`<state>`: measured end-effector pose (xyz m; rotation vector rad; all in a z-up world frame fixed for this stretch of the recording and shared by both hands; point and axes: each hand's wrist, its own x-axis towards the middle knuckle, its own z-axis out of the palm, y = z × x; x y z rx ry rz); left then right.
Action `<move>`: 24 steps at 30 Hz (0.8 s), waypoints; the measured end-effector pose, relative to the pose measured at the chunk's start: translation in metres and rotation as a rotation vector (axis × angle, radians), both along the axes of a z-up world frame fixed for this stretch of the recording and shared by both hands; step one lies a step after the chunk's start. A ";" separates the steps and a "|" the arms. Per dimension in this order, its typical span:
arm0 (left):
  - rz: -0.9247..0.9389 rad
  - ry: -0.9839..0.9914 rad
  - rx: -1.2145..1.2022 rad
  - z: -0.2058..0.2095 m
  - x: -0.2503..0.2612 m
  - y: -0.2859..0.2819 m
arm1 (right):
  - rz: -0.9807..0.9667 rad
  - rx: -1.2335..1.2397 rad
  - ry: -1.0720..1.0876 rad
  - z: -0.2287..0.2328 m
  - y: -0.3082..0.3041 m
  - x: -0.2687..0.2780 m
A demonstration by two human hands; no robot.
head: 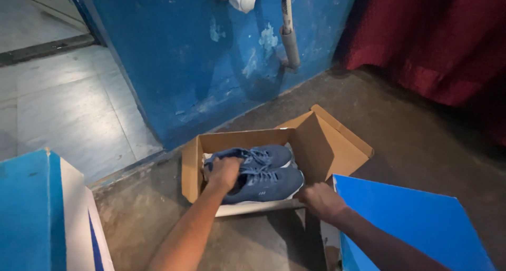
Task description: Unboxing several new pairs of shoes and organizing them on a storage shelf.
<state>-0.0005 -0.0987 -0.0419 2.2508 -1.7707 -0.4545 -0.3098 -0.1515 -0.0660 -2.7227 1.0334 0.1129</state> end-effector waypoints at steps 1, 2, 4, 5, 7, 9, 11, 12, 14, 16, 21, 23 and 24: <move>-0.002 -0.002 -0.002 -0.003 -0.001 0.000 | -0.002 -0.002 -0.002 -0.002 0.002 -0.002; 0.003 0.009 -0.008 -0.006 -0.002 0.001 | 0.040 -0.023 -0.008 -0.004 0.003 -0.004; 0.000 0.025 -0.014 -0.039 0.006 -0.011 | 0.074 -0.044 -0.010 -0.002 0.007 -0.010; -0.166 -0.099 -0.096 -0.069 0.013 -0.021 | 0.073 -0.020 -0.003 0.000 0.011 -0.015; -0.333 -0.224 -0.179 -0.086 0.022 -0.028 | 0.070 0.005 0.001 0.022 0.023 -0.015; -0.249 -0.032 -0.149 -0.057 0.025 -0.022 | 0.129 -0.022 -0.006 0.062 0.038 -0.006; -0.126 0.019 -0.317 -0.028 0.040 -0.005 | 0.093 -0.282 -0.261 0.076 0.041 -0.003; 0.003 0.073 -0.483 -0.013 0.046 0.002 | 0.055 -0.544 -0.513 0.082 0.042 -0.002; 0.102 0.100 -0.359 -0.008 0.058 0.019 | -0.163 -0.656 -0.545 0.076 0.032 -0.008; 0.209 0.118 -0.238 -0.062 0.094 0.030 | -0.378 -0.765 -0.583 0.068 0.020 -0.013; 0.335 0.825 0.094 -0.100 0.126 0.076 | -0.280 0.013 -0.184 0.061 0.012 -0.020; 0.429 0.874 0.162 -0.094 0.138 0.083 | -0.107 -0.094 -0.125 0.056 0.015 -0.015; 0.526 0.922 0.229 -0.091 0.143 0.086 | 0.075 -0.197 -0.055 0.053 0.016 -0.013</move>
